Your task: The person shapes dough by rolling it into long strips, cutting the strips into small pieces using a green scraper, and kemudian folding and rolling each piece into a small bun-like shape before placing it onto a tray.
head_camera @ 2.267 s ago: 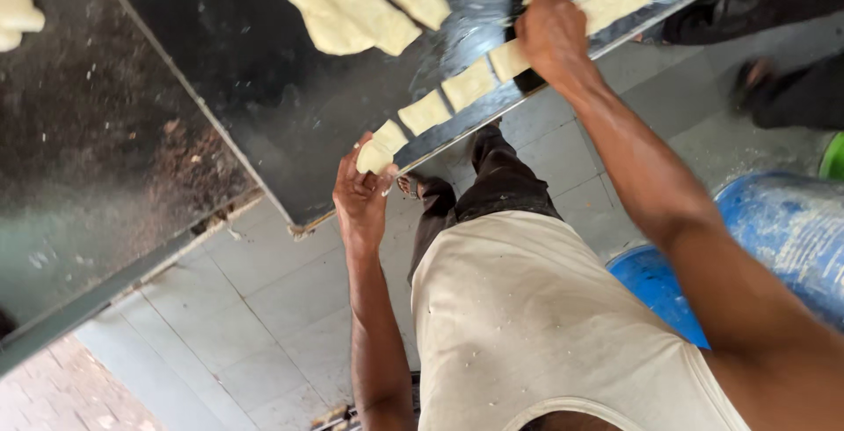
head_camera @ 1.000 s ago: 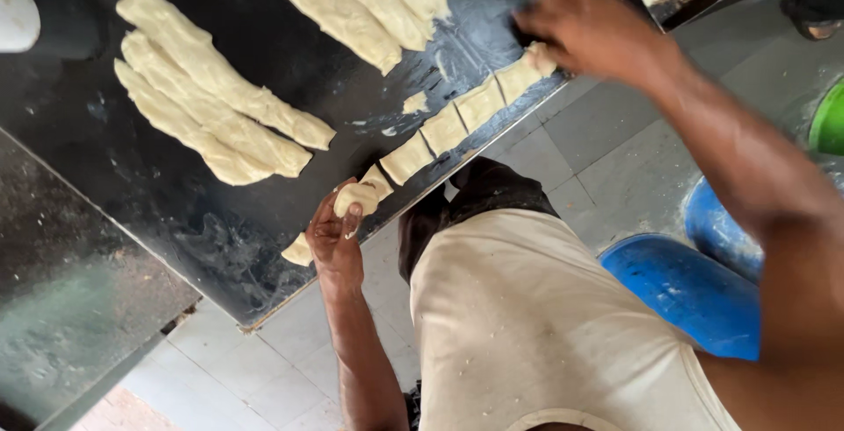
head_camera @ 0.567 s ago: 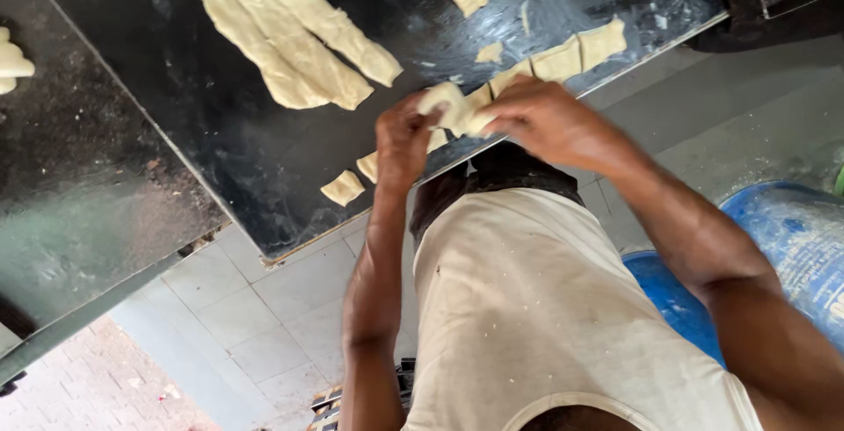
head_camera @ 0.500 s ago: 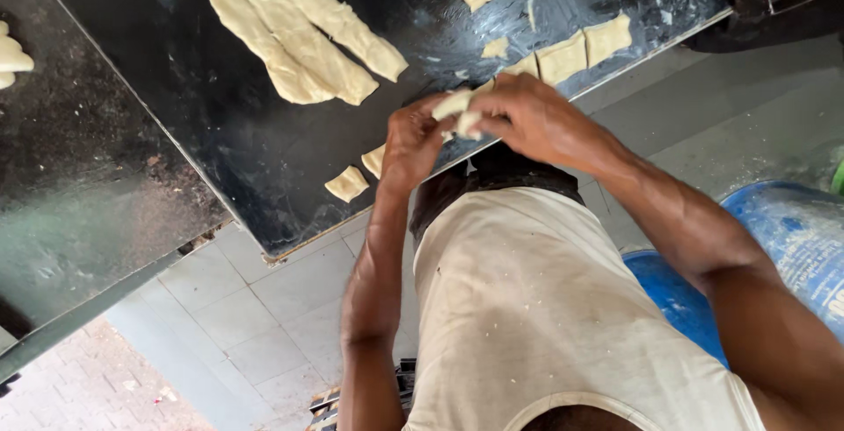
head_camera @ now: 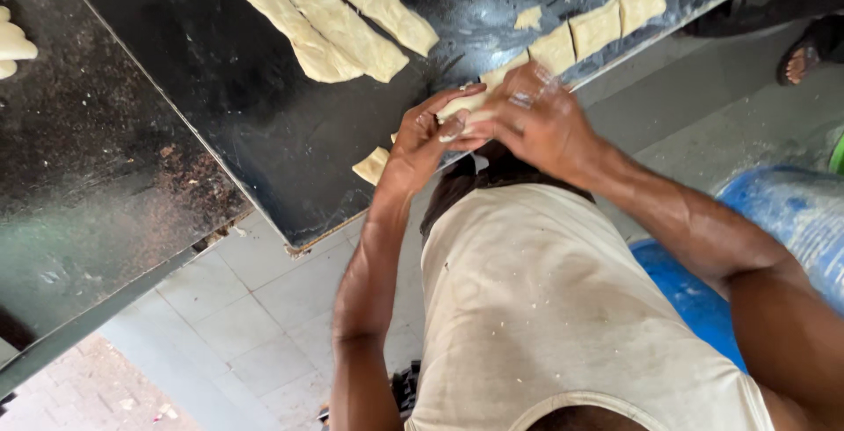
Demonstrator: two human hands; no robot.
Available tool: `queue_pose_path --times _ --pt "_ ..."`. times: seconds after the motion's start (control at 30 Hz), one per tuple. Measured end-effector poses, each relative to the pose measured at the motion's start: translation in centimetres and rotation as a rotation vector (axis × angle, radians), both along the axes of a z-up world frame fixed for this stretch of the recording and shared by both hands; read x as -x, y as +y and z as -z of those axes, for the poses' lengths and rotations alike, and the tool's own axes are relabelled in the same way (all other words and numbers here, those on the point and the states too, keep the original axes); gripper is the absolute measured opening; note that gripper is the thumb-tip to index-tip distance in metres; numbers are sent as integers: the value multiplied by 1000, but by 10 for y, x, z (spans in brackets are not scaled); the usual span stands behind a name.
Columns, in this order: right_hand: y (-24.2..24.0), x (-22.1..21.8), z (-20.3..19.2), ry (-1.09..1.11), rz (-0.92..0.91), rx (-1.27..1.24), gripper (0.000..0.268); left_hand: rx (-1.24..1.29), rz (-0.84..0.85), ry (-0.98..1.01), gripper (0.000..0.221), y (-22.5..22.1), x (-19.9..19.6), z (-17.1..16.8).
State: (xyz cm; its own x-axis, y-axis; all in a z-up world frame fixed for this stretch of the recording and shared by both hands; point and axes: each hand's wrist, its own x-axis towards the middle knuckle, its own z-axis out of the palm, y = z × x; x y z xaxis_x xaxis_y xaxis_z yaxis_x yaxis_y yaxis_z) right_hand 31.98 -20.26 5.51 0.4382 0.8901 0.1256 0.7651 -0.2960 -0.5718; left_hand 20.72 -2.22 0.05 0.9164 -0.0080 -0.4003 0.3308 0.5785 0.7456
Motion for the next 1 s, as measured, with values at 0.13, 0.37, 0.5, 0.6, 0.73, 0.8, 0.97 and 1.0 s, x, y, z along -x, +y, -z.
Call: queue_pose_path --times 0.13,0.37,0.5,0.6,0.73,0.8,0.97,1.0 --pt "6 -20 -2 911 198 -207 54 -103 -140 -495 36 -1 5 -2" --pt "14 -17 -12 886 21 3 12 -1132 23 -322 34 21 -7 -27" --pt "-15 -66 -51 1023 -597 69 18 -1319 49 -88 26 23 -36 -24" --pt "-14 -98 -45 666 104 112 53 -960 150 141 28 17 -56 -16" --pt "-6 -86 -8 400 110 183 39 -700 117 -119 40 -10 -87 6" --pt "-30 -91 -2 122 116 64 37 -408 35 -83 39 -24 -113 19" --pt "-76 -144 0 -434 73 21 36 73 200 152 36 -61 -194 31" --pt "-84 -163 -1 41 228 21 24 -1 206 261 34 -75 -206 27"
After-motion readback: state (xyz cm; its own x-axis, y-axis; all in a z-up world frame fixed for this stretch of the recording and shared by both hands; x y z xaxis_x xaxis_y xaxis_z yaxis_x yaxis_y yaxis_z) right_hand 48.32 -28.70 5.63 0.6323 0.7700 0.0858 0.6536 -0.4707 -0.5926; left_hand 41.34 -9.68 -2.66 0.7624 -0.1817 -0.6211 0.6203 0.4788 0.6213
